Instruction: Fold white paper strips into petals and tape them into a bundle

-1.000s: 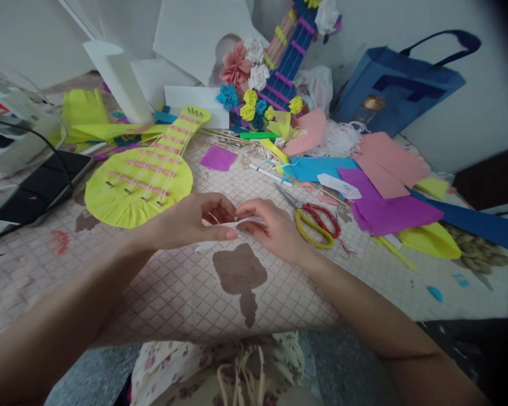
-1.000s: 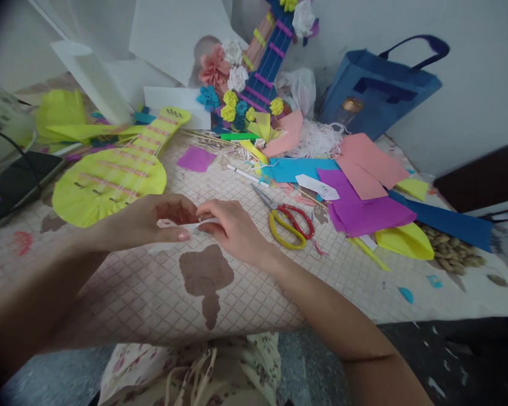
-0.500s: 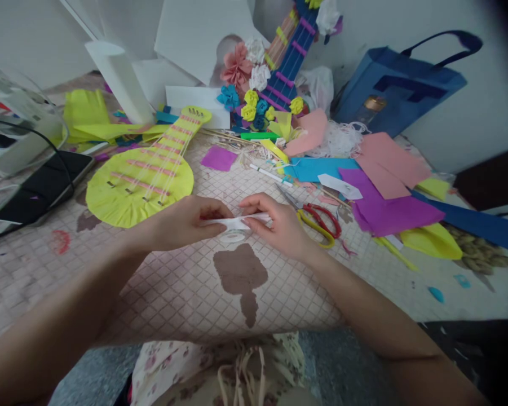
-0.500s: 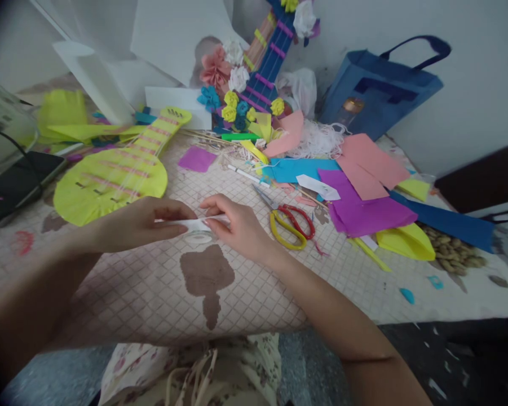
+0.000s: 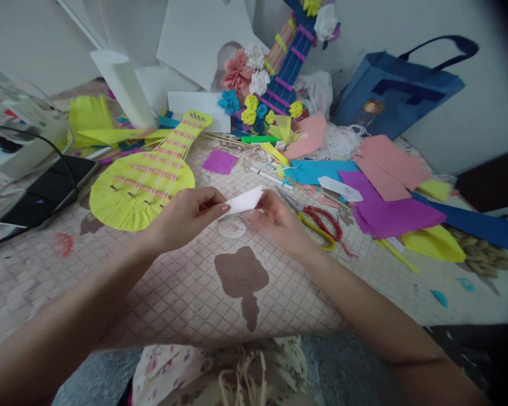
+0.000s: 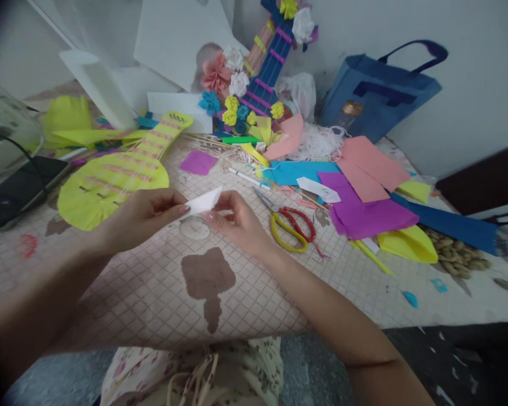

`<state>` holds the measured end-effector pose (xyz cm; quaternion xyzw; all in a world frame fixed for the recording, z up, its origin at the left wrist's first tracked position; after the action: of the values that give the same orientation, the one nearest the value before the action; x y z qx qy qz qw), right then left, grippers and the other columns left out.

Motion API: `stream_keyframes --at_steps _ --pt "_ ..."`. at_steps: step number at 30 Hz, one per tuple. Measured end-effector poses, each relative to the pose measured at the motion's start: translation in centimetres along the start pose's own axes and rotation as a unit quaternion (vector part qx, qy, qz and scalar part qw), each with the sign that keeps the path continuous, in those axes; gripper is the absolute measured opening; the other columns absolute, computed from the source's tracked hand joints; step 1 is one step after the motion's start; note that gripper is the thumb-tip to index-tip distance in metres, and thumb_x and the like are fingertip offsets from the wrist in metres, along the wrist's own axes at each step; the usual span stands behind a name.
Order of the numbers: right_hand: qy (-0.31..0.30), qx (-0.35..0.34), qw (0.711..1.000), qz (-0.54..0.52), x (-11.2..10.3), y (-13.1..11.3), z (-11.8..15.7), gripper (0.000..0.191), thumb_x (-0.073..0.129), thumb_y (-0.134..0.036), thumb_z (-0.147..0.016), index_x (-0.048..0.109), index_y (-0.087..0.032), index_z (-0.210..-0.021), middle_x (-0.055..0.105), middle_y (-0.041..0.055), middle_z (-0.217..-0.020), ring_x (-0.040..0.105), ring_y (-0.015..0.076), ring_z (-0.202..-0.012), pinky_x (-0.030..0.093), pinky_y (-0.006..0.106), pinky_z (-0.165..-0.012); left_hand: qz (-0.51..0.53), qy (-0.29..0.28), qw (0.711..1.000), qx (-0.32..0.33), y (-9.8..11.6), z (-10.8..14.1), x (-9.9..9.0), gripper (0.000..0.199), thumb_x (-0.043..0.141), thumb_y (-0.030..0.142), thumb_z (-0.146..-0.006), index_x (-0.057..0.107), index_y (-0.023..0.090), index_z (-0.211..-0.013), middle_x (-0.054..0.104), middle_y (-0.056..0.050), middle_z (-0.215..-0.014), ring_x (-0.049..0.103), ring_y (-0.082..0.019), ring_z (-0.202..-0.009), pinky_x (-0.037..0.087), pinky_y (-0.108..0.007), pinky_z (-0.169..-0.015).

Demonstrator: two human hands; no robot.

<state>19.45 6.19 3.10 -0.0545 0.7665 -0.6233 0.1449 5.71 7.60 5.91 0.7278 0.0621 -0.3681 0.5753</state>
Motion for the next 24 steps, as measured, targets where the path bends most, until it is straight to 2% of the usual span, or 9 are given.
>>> stream_keyframes --at_steps 3,6,9,13,15,17,20,24 --pt "-0.05 0.07 0.996 -0.025 1.6 1.5 0.2 0.037 0.065 -0.052 -0.075 0.056 -0.019 -0.088 0.062 0.0026 -0.086 0.059 0.0142 -0.079 0.05 0.03 -0.073 0.02 0.027 0.999 0.0 0.0 0.0 -0.3 0.026 0.052 0.038 -0.084 0.062 0.014 -0.08 0.057 0.0 -0.065 0.048 -0.01 -0.058 0.035 -0.021 -0.051" --pt "-0.074 0.089 0.991 -0.07 2.7 1.8 0.5 0.034 0.065 -0.049 -0.076 0.059 -0.019 -0.088 0.063 0.0016 -0.085 0.059 0.0126 -0.076 0.05 0.028 -0.072 0.038 0.026 0.999 -0.004 -0.3 0.0 0.1 0.025 0.052 0.037 -0.084 0.061 0.014 -0.08 0.057 0.0 -0.066 0.047 -0.01 -0.059 0.036 -0.021 -0.052" --pt "-0.077 0.096 0.988 -0.094 3.1 1.9 0.6 0.031 0.064 -0.047 -0.077 0.059 -0.018 -0.087 0.063 0.0015 -0.084 0.059 0.0122 -0.076 0.049 0.027 -0.073 0.051 0.02 0.998 0.001 -0.5 -0.1 0.5 0.025 0.053 0.038 -0.084 0.062 0.014 -0.081 0.057 0.0 -0.066 0.047 -0.01 -0.06 0.036 -0.021 -0.052" --pt "-0.05 0.097 0.992 -0.058 2.5 1.8 0.6 0.027 0.06 -0.044 -0.081 0.055 -0.018 -0.08 0.061 0.0009 -0.077 0.057 0.0122 -0.07 0.048 0.027 -0.067 0.075 0.035 0.997 -0.01 -0.8 0.0 0.4 0.025 0.054 0.038 -0.084 0.062 0.014 -0.083 0.059 -0.001 -0.069 0.05 -0.011 -0.061 0.038 -0.021 -0.053" --pt "-0.019 0.065 0.998 -0.004 1.8 1.2 0.6 0.022 0.057 -0.04 -0.084 0.053 -0.018 -0.08 0.061 0.0012 -0.077 0.057 0.0126 -0.069 0.047 0.027 -0.064 0.095 0.049 0.994 -0.025 -0.9 0.1 0.2 0.025 0.056 0.038 -0.083 0.061 0.014 -0.081 0.059 -0.001 -0.068 0.05 -0.011 -0.06 0.038 -0.02 -0.052" --pt "0.022 0.009 0.995 0.095 1.1 0.0 0.8 0.016 0.054 -0.034 -0.085 0.052 -0.019 -0.08 0.06 0.0008 -0.077 0.056 0.0128 -0.069 0.046 0.027 -0.064 0.121 0.056 0.99 -0.043 -1.0 0.1 0.2 0.025 0.057 0.038 -0.082 0.061 0.014 -0.08 0.059 -0.001 -0.066 0.05 -0.01 -0.058 0.037 -0.02 -0.05" --pt "0.068 -0.104 0.959 0.254 0.8 -2.1 1.3 0.01 0.052 -0.026 -0.086 0.05 -0.021 -0.079 0.058 0.0009 -0.078 0.054 0.0138 -0.072 0.045 0.028 -0.068 0.16 0.052 0.983 -0.075 -1.3 0.2 0.5 0.026 0.058 0.04 -0.08 0.06 0.014 -0.078 0.057 0.001 -0.062 0.048 -0.009 -0.053 0.034 -0.02 -0.046" --pt "0.069 -0.22 0.91 0.345 1.5 -3.5 2.2 0.008 0.05 -0.015 -0.085 0.047 -0.022 -0.081 0.06 0.0053 -0.093 0.056 0.0174 -0.087 0.047 0.032 -0.076 0.193 0.043 0.972 -0.123 -2.1 0.4 1.0 0.025 0.061 0.041 -0.078 0.058 0.016 -0.074 0.051 0.003 -0.055 0.041 -0.007 -0.046 0.028 -0.019 -0.041"
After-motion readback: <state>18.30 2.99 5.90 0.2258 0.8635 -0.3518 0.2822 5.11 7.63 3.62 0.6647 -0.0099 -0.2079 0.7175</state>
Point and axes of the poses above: each hand's wrist, its own z-axis away from the middle knuckle, its own x-axis out of the palm, y = z × x, the point moved 9 cm from there along -z, towards the middle knuckle
